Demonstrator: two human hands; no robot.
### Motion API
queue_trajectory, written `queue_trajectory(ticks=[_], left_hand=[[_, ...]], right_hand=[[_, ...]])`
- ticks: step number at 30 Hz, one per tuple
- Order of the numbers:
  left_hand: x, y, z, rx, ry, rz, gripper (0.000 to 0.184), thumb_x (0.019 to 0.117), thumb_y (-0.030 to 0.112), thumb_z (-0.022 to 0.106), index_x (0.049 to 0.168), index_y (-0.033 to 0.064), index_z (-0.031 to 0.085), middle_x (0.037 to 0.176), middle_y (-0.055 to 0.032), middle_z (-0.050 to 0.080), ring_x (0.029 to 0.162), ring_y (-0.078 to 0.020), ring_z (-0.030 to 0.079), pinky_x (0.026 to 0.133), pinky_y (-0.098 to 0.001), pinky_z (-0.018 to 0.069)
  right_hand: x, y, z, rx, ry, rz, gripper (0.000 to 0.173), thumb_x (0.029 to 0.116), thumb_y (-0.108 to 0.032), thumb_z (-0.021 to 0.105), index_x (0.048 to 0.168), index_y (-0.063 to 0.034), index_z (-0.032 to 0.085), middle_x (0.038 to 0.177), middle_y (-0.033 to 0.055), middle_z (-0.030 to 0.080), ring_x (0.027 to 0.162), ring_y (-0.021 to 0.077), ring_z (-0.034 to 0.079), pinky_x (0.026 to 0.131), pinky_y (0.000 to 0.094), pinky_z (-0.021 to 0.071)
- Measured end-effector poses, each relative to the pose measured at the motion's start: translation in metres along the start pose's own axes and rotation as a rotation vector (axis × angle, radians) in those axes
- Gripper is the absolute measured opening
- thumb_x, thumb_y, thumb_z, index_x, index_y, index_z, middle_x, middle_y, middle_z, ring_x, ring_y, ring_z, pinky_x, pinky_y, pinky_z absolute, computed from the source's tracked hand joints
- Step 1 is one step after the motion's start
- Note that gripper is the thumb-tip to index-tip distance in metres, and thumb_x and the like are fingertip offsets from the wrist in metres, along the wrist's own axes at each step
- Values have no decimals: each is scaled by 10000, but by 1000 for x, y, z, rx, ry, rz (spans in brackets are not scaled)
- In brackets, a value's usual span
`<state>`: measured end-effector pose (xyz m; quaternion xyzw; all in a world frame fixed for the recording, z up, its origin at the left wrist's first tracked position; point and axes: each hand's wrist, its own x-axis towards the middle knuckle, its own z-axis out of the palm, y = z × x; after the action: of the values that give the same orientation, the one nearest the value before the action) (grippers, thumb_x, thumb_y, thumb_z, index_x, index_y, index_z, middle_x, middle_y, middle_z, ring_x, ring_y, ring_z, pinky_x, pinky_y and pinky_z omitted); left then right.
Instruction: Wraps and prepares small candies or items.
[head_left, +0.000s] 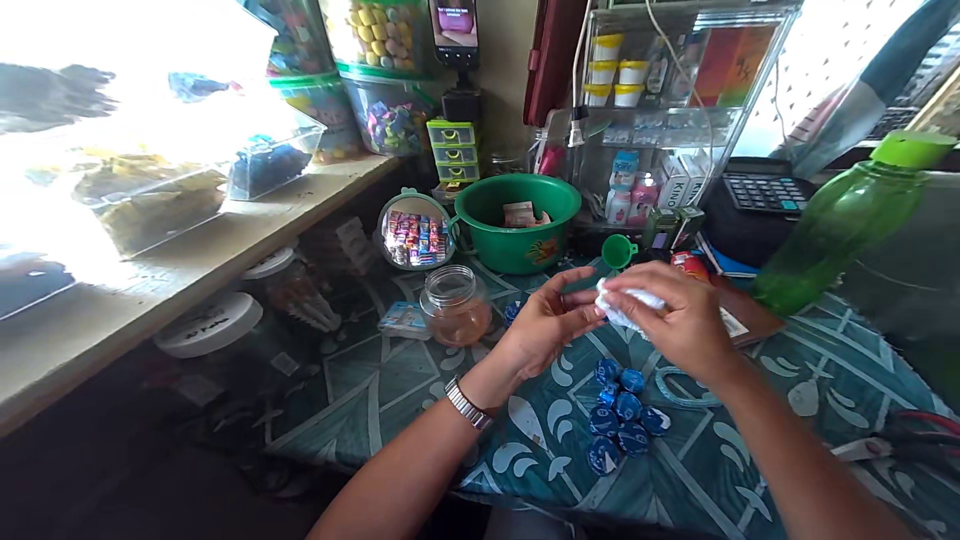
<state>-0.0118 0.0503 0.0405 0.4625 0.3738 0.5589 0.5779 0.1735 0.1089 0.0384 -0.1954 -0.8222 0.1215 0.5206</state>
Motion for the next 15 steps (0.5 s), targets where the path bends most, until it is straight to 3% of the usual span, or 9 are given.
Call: queue_trajectory(ticks=[2,5,8,11,13,15], left_hand=[[1,-2,-2,44,-27,39,648,943,-119,582,1511,70,335,1075,-89,708,917,-136,719,917,-303,585],[3,-5,-4,101,-76,64,691,941,-82,612,1535,69,294,1120,-92,696,961,-136,709,937,-303,572],[2,-4,-3,101,-114,50,623,983,-54,570,1537,68,314,1170,-82,676,1018,-136,697,975,-306,559],[1,-2,0,24,-122,11,523,1024,-43,497,1515,45,342,1185,-121,662,1053,-204,704,981,-360,574],[0,-2,1,4,-104,7,513,1018,-44,509,1503,34,359,1195,-137,639,1044,-242,713,951,-391,600],[1,-3,1,64,-49,54,502,979,-54,587,1451,19,433,1177,-114,652,994,-199,715,923,-350,604]], right_hand=[[-1,1,3,-5,-57,32,154,950,-181,688,1005,-71,782,1010,49,713,933,42,672,803,167,558],[0,5,-5,-72,-49,67,160,962,-177,675,1000,-66,783,1012,68,714,923,76,677,785,202,559],[2,5,-11,-33,-6,104,176,973,-205,672,1034,-75,773,1038,47,715,957,47,673,818,195,559],[4,0,-13,8,36,124,193,986,-225,667,1077,-85,763,1067,16,718,972,19,669,834,178,556],[4,-1,-15,-14,49,153,201,995,-228,661,1116,-93,746,1079,8,718,954,19,672,827,193,562],[5,4,-16,-43,69,169,188,994,-212,659,1103,-96,759,1087,19,721,984,50,677,854,239,564]])
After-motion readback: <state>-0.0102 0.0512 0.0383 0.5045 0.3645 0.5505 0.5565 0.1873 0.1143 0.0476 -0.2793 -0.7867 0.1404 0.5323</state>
